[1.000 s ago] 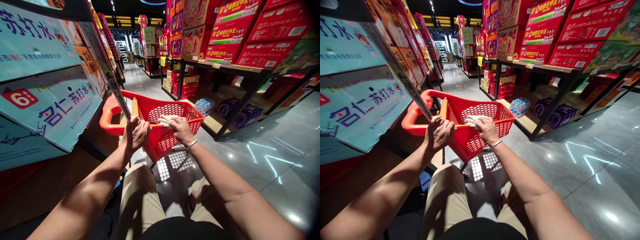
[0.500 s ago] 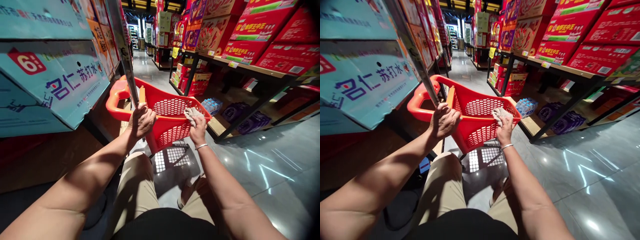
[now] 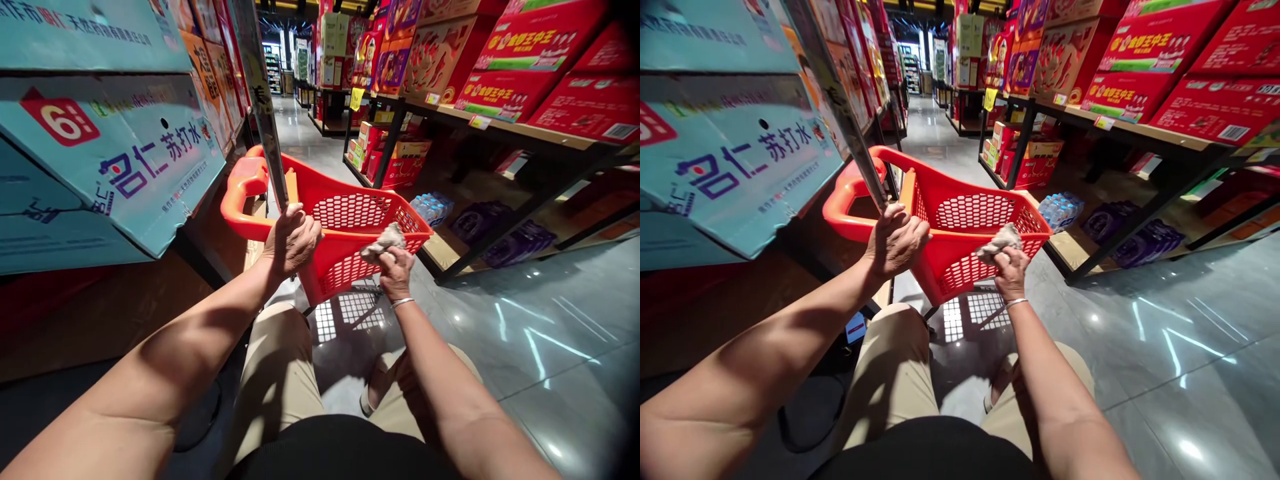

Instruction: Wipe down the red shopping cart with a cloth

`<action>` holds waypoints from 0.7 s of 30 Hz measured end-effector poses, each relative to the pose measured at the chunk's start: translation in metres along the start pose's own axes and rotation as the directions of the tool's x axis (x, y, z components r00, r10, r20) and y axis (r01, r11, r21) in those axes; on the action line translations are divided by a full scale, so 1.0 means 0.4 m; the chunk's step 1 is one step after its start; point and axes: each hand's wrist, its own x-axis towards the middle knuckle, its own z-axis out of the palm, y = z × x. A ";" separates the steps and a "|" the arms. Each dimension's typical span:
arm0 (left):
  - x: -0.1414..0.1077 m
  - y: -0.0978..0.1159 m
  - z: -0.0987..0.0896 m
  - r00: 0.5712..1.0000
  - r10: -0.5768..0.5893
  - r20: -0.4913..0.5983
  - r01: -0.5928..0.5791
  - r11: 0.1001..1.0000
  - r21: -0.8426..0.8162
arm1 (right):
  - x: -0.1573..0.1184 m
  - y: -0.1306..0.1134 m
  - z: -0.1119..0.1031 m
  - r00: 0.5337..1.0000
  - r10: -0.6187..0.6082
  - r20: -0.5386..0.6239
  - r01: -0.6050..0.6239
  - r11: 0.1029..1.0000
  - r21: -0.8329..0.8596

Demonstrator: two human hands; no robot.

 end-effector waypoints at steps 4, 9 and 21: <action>0.000 0.002 -0.003 0.999 0.039 0.003 -0.039 0.997 0.060 | 0.061 0.101 -0.032 0.851 0.466 -0.240 -0.464 0.883 0.068; 0.006 0.002 -0.004 0.999 0.011 0.051 -0.011 1.000 -0.012 | 0.033 -0.004 0.041 0.818 0.549 -0.171 -0.525 0.835 0.166; -0.004 -0.010 -0.027 0.985 0.061 0.159 -0.071 0.996 0.059 | -0.144 -0.113 0.084 0.923 -0.091 0.373 0.066 0.995 0.081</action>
